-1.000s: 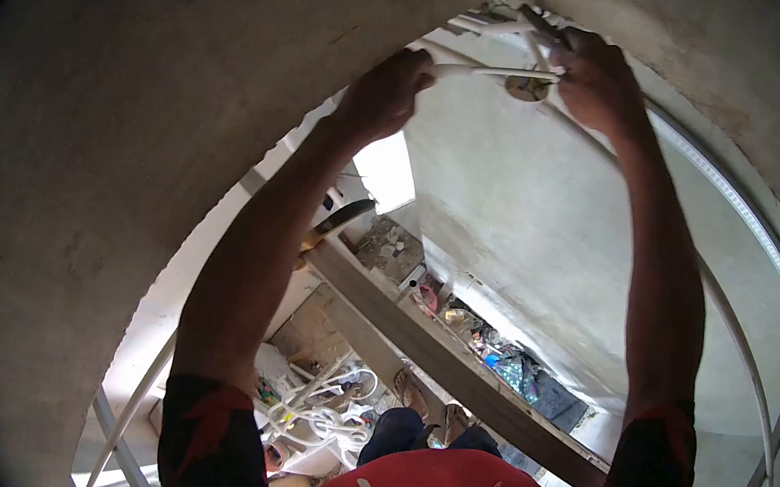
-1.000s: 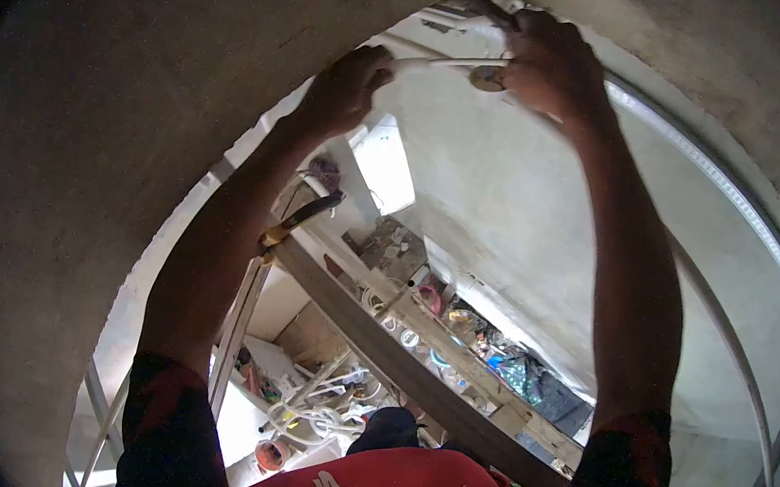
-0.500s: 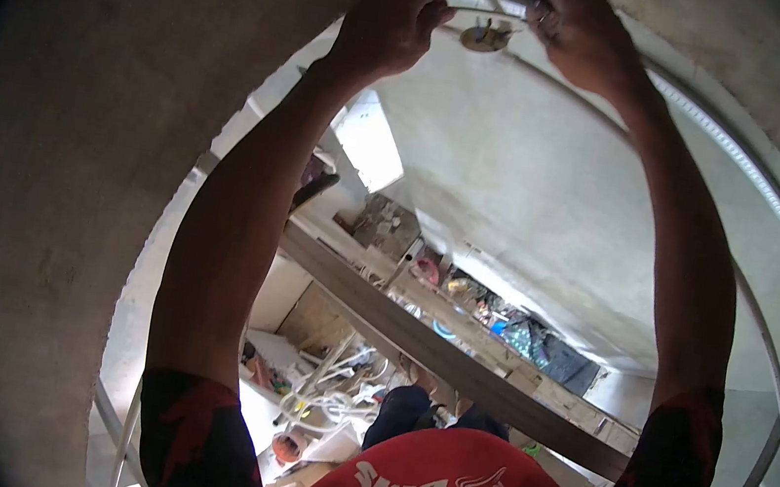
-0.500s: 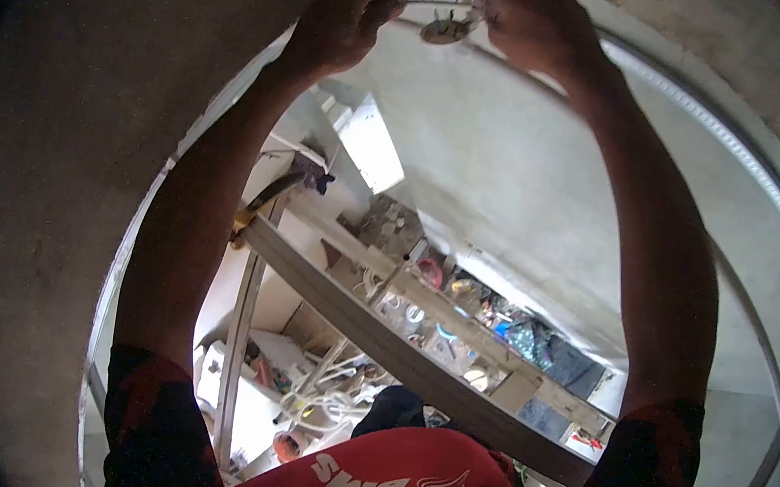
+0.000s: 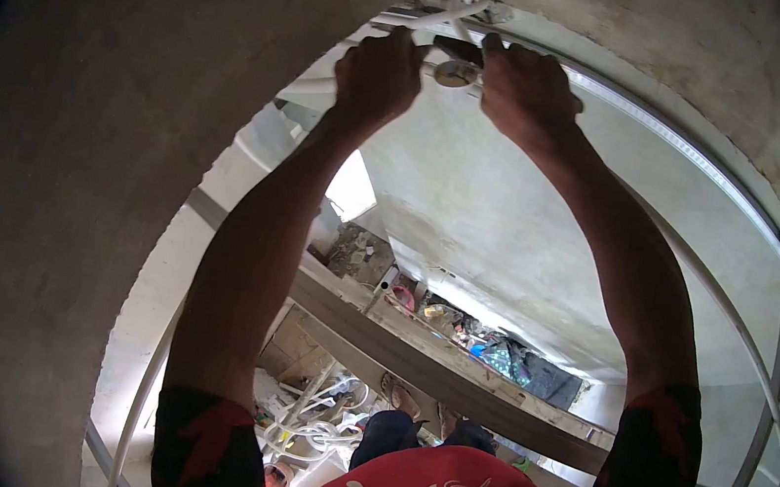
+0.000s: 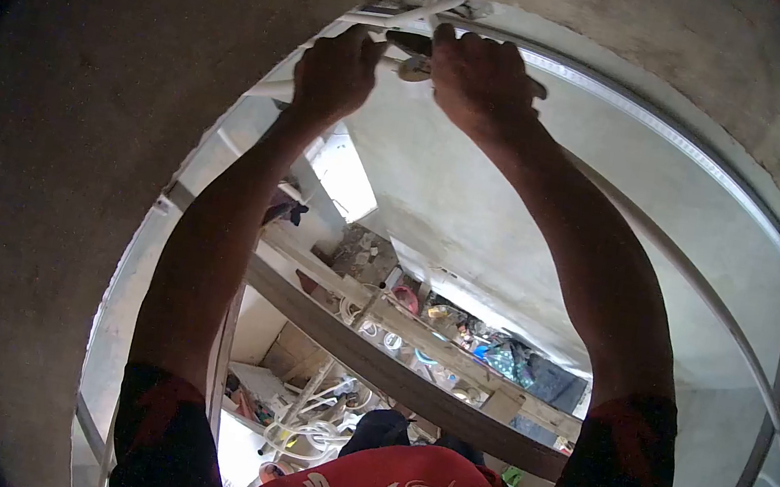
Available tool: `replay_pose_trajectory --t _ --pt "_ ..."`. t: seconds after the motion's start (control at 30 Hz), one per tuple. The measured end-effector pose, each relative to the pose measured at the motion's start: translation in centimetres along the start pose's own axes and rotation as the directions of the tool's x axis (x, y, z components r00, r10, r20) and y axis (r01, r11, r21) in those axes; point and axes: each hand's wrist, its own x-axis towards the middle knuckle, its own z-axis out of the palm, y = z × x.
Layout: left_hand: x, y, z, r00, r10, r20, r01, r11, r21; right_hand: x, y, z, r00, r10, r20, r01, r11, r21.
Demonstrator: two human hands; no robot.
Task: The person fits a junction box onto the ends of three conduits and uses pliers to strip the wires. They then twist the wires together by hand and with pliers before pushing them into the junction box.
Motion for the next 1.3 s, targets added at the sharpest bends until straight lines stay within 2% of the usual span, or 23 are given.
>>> replay_pose_trajectory --t 0.03,0.07,0.1,0.13,0.17,0.2,0.27,0.33,0.37,0.4,0.43,0.5,0.53,0.57,0.63,0.7,0.77,0.9,0.97,1.03,1.1,1.17,1.3 --pt "-0.1 -0.5 0.2 0.999 0.031 0.014 -0.032 0.995 0.099 -0.2 0.0 -0.4 0.998 0.042 0.049 -0.046 0.996 0.082" --pt "0.2 -3.6 2.6 0.978 0.2 0.06 -0.206 0.97 0.13 -0.3 0.4 -0.5 0.993 0.037 0.113 -0.052 0.99 0.131" --pt "0.4 -5.0 3.4 0.959 0.283 0.025 -0.284 0.959 0.018 -0.6 1.4 -0.5 0.983 0.053 0.176 -0.08 0.986 0.149" --pt "0.4 -7.7 6.3 0.899 0.394 -0.19 -0.389 0.919 0.064 -1.9 2.0 -1.0 0.999 0.039 0.023 -0.042 0.992 0.122" --pt "0.8 -7.7 5.2 0.907 0.392 -0.152 -0.405 0.912 -0.065 -2.9 2.6 -2.6 0.998 0.053 0.028 -0.055 0.994 0.099" --pt "0.8 -5.9 2.7 0.972 0.232 0.041 -0.228 0.97 -0.088 -4.0 3.2 -4.6 0.995 0.085 0.047 -0.089 0.991 0.098" --pt "0.8 -6.0 2.0 0.972 0.225 0.067 -0.215 0.968 -0.13 -7.0 5.9 -9.2 0.985 0.157 0.077 -0.162 0.985 0.058" --pt "0.6 -5.8 1.1 0.986 0.129 0.104 -0.101 0.967 -0.236 -9.9 8.3 -13.8 0.984 0.108 0.144 -0.086 0.985 -0.151" --pt "0.1 -5.2 0.5 0.987 0.144 0.075 -0.132 0.98 -0.147 -12.5 10.9 -15.0 0.995 -0.062 -0.08 0.03 0.938 -0.347" --pt "0.0 -5.2 0.4 0.988 0.127 0.087 -0.112 0.982 -0.153 -14.5 13.3 -17.7 0.998 0.05 0.041 -0.03 0.923 -0.384" --pt "0.9 -5.6 1.9 0.988 0.108 0.109 -0.089 0.983 -0.159 -15.3 14.9 -20.7 0.92 0.356 0.163 -0.279 0.889 -0.364" --pt "1.6 -6.9 2.6 0.984 0.123 0.127 -0.099 0.979 -0.178 -20.7 21.9 -24.5 0.956 0.29 0.037 -0.264 0.91 -0.319" --pt "2.0 -8.0 3.1 0.977 0.144 0.157 -0.11 0.972 -0.208 -22.9 24.3 -27.7 0.826 0.536 0.176 -0.516 0.843 -0.15" --pt "2.0 -8.4 3.4 0.979 0.166 0.115 -0.145 0.974 -0.174 -25.2 26.4 -30.7 0.626 0.699 0.346 -0.741 0.671 -0.017" --pt "2.2 -9.3 3.4 0.955 0.264 0.135 -0.241 0.956 -0.165 -31.3 30.0 -34.9 0.6 0.728 0.331 -0.787 0.612 0.08" --pt "2.0 -9.8 3.9 0.965 0.164 0.205 -0.11 0.962 -0.251 -35.8 30.6 -38.4 0.429 0.829 0.359 -0.895 0.444 0.043" --pt "2.1 -10.3 4.3 0.965 0.194 0.177 -0.132 0.942 -0.308 -40.9 32.4 -40.4 0.383 0.85 0.361 -0.915 0.403 0.022" --pt "2.8 -11.0 4.7 0.955 0.228 0.189 -0.162 0.937 -0.31 -43.6 31.4 -43.0 0.403 0.85 0.34 -0.91 0.332 0.249" --pt "3.3 -11.4 4.9 0.944 0.218 0.246 -0.171 0.965 -0.2 -44.6 32.0 -43.0 0.386 0.854 0.349 -0.917 0.314 0.245" --pt "3.6 -11.6 5.3 0.938 0.22 0.267 -0.163 0.962 -0.221 -44.9 32.4 -43.0 0.441 0.836 0.328 -0.884 0.341 0.32" --pt "3.3 -11.4 5.3 0.931 0.216 0.294 -0.149 0.961 -0.232 -45.2 32.8 -42.8 0.452 0.83 0.325 -0.881 0.36 0.306" --pt "2.7 -11.4 5.8 0.955 0.218 0.199 -0.166 0.954 -0.251 -45.3 33.2 -42.6 0.482 0.818 0.315 -0.871 0.406 0.278" --pt "2.8 -12.1 6.5 0.953 0.26 0.153 -0.22 0.946 -0.24 -46.0 35.1 -44.1 0.421 0.82 0.387 -0.907 0.395 0.149"
